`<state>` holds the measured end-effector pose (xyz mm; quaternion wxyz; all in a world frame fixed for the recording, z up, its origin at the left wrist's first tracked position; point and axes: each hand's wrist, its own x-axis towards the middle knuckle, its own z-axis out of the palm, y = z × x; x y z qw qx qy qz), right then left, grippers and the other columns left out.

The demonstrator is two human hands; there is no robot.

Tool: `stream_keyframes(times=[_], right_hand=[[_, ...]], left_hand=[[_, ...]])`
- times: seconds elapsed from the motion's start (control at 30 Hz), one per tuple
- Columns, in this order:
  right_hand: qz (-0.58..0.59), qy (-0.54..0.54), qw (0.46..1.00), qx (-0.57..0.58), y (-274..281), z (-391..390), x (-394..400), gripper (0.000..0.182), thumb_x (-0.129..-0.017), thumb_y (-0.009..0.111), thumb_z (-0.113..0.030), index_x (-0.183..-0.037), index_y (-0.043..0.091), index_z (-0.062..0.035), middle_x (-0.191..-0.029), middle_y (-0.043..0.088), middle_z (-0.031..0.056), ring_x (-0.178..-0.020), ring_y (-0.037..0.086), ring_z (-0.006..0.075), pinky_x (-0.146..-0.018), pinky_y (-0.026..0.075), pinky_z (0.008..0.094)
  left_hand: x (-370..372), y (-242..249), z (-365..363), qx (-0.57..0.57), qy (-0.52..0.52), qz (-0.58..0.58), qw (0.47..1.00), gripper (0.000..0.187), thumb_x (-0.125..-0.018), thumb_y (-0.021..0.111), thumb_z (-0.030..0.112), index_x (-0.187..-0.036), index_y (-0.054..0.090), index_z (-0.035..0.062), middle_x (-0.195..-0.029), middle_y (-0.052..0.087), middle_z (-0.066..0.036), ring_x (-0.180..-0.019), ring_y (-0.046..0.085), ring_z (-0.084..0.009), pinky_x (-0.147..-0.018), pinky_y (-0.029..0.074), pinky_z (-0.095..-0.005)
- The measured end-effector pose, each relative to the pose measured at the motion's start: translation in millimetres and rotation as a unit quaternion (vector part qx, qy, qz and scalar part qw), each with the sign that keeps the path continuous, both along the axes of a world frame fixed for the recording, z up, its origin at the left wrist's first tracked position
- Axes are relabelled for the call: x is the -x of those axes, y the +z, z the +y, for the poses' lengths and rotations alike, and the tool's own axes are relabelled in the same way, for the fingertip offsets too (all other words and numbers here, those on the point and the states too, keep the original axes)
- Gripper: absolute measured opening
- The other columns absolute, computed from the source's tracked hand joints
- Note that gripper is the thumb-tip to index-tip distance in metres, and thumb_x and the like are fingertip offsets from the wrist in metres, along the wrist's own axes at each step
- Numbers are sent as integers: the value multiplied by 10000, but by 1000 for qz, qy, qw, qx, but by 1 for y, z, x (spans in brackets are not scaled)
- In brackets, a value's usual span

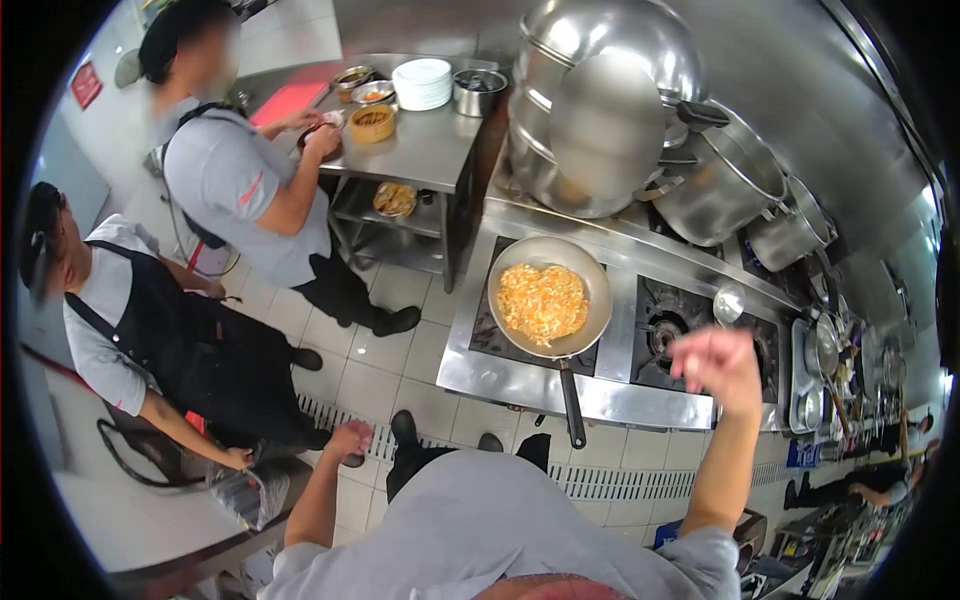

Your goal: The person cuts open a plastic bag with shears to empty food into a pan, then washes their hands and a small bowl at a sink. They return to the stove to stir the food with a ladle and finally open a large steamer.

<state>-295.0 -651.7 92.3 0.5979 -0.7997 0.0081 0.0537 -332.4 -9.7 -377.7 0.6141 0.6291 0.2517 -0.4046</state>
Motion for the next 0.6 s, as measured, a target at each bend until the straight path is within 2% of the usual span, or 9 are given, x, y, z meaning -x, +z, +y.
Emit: stream_keyframes(times=[0.1, 0.23, 0.3, 0.37, 0.4, 0.47, 0.5, 0.6], right_hand=[[69, -3, 995, -68, -49, -15, 57, 251, -845, 772, -100, -1051, 706, 27, -855, 716, 79, -731, 652, 95, -608, 521, 228], [60, -39, 991, -114, -78, -24, 115, 260, -849, 766, -89, -1068, 701, 34, -887, 714, 98, -758, 655, 116, -646, 518, 242], [47, -25, 988, -148, -78, -25, 143, 264, -853, 755, -74, -1083, 698, 41, -901, 715, 108, -757, 656, 127, -659, 516, 249], [24, 33, 989, -142, -76, -26, 161, 280, -853, 750, -72, -1100, 694, 47, -912, 717, 118, -756, 660, 137, -668, 518, 257], [12, 58, 988, -141, -74, -26, 171, 288, -853, 748, -71, -1108, 693, 49, -918, 718, 122, -755, 662, 142, -673, 519, 261], [12, 111, 987, -117, -71, -30, 180, 319, -845, 759, -97, -1126, 694, 38, -921, 723, 121, -757, 665, 136, -683, 524, 269], [15, 130, 986, -102, -72, -34, 182, 324, -843, 763, -106, -1128, 695, 31, -924, 725, 113, -756, 664, 132, -685, 526, 270], [-7, 124, 992, -37, -73, -44, 199, 338, -846, 768, -130, -1146, 694, 7, -924, 730, 79, -753, 661, 117, -682, 528, 269]], left_hand=[[-10, 56, -54, -46, -22, -46, 998, 329, -917, 647, 178, -1216, 619, 42, -968, 699, -75, -739, 666, -153, -561, 508, -285], [-17, 140, -117, -67, -98, -176, 977, 448, -949, 658, 301, -1293, 582, 23, -1038, 698, -95, -815, 667, -143, -683, 521, -258], [-16, 193, -152, -31, -159, -313, 936, 491, -944, 671, 283, -1337, 548, 14, -1071, 694, -99, -893, 668, -155, -774, 529, -272], [-8, 292, -199, 6, -204, -346, 916, 426, -969, 637, 183, -1353, 535, 28, -1078, 688, -79, -930, 639, -115, -812, 528, -289], [-3, 316, -215, 25, -226, -380, 897, 429, -968, 637, 180, -1357, 534, 31, -1084, 688, -84, -941, 643, -121, -822, 528, -291], [5, 352, -240, 68, -281, -444, 848, 434, -966, 636, 173, -1365, 532, 38, -1095, 689, -94, -962, 649, -131, -841, 527, -295], [9, 366, -251, 81, -295, -423, 853, 443, -946, 637, 132, -1365, 534, 28, -1082, 697, -108, -987, 664, -167, -867, 525, -314], [13, 388, -275, 106, -348, -466, 807, 455, -914, 638, 95, -1347, 541, -8, -1068, 706, -121, -985, 675, -198, -873, 528, -337]])
